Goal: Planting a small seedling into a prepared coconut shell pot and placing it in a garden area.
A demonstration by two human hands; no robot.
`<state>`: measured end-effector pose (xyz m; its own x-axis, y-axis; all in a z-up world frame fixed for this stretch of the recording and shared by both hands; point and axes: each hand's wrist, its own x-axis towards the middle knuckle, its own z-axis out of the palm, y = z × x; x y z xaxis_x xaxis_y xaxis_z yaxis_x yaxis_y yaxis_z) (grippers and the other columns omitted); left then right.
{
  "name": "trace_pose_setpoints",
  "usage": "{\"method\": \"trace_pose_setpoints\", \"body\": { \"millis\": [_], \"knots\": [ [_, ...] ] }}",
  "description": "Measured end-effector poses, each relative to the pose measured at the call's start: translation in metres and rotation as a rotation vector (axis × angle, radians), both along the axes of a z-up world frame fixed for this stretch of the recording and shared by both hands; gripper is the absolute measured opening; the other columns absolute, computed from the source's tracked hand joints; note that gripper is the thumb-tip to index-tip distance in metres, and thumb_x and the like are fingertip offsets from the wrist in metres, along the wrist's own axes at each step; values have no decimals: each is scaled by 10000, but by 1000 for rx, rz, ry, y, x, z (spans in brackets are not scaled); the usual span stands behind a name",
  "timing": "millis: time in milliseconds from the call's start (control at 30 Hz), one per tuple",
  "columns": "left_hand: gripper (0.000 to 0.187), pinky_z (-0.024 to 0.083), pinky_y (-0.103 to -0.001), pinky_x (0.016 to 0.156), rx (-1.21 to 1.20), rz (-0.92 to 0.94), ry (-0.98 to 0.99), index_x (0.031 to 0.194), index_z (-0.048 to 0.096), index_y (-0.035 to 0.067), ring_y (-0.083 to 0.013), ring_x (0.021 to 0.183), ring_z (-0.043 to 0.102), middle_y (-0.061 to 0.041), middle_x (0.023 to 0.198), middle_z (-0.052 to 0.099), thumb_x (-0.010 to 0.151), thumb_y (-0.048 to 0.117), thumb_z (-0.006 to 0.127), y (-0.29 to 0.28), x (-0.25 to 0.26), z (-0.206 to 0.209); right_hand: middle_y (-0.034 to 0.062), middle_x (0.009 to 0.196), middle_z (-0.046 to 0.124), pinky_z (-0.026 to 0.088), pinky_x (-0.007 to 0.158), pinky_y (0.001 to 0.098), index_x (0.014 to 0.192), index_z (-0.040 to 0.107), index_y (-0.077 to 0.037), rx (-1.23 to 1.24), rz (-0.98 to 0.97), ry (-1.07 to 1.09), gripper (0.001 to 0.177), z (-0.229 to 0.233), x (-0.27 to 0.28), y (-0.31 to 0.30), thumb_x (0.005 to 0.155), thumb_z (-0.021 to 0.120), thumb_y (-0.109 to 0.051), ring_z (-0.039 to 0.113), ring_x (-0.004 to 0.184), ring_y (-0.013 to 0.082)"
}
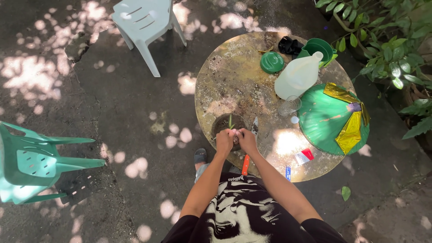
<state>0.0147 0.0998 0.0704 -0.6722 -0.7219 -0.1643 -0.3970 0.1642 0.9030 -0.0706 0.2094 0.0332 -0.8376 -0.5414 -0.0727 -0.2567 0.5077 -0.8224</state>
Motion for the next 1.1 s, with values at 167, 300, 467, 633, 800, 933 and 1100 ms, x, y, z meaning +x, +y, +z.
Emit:
{"method": "trace_pose_setpoints", "body": {
  "millis": [167,300,467,633,800,933,1100],
  "knots": [
    [407,530,-430,624,59,1,-42,816,755,5,-340,617,706,-189,633,679,936,389,693,-4,0,13,150,691,704,510,607,394,963,759,-37,59,-44,-67,238,36,6,-7,954,693,-266,694,611,262],
    [415,530,-423,626,82,0,-68,817,753,7,-329,603,706,-182,623,678,943,399,699,-8,-2,8,130,658,718,501,519,342,933,768,-18,31,-83,-239,279,64,12,-10,997,664,-269,678,521,196],
    [274,549,-413,646,73,-37,-4,888,758,-2,-313,649,727,-175,693,708,928,261,693,-11,-1,-15,123,683,734,509,508,310,978,772,-1,1,-80,-258,228,59,13,-8,989,660,-199,677,511,163],
    [166,571,-396,708,82,-56,1,1005,781,9,-283,752,748,-181,815,755,891,88,689,-12,0,-44,90,796,765,600,583,308,1123,721,19,-71,-69,-372,208,17,3,-5,983,592,-66,762,634,166],
    [183,622,-284,689,428,22,96,1053,765,-46,-144,777,751,-121,890,786,906,-14,661,-12,-4,-51,144,961,767,641,697,288,1208,673,62,-216,-17,-476,318,-35,-8,7,942,500,63,793,781,201],
    [173,613,-255,644,534,35,65,1048,768,-80,-132,746,722,-129,881,774,913,16,717,-17,-3,-28,191,994,752,666,746,302,1211,696,121,-298,-162,-620,283,-14,-5,5,951,603,60,763,822,204],
    [217,621,-250,654,558,-24,60,1115,752,-53,-98,759,729,-92,904,774,957,62,658,-19,-6,-40,204,1060,739,638,813,297,1255,617,164,-340,-187,-743,319,9,-2,7,959,642,45,755,886,209]
  ]
}}
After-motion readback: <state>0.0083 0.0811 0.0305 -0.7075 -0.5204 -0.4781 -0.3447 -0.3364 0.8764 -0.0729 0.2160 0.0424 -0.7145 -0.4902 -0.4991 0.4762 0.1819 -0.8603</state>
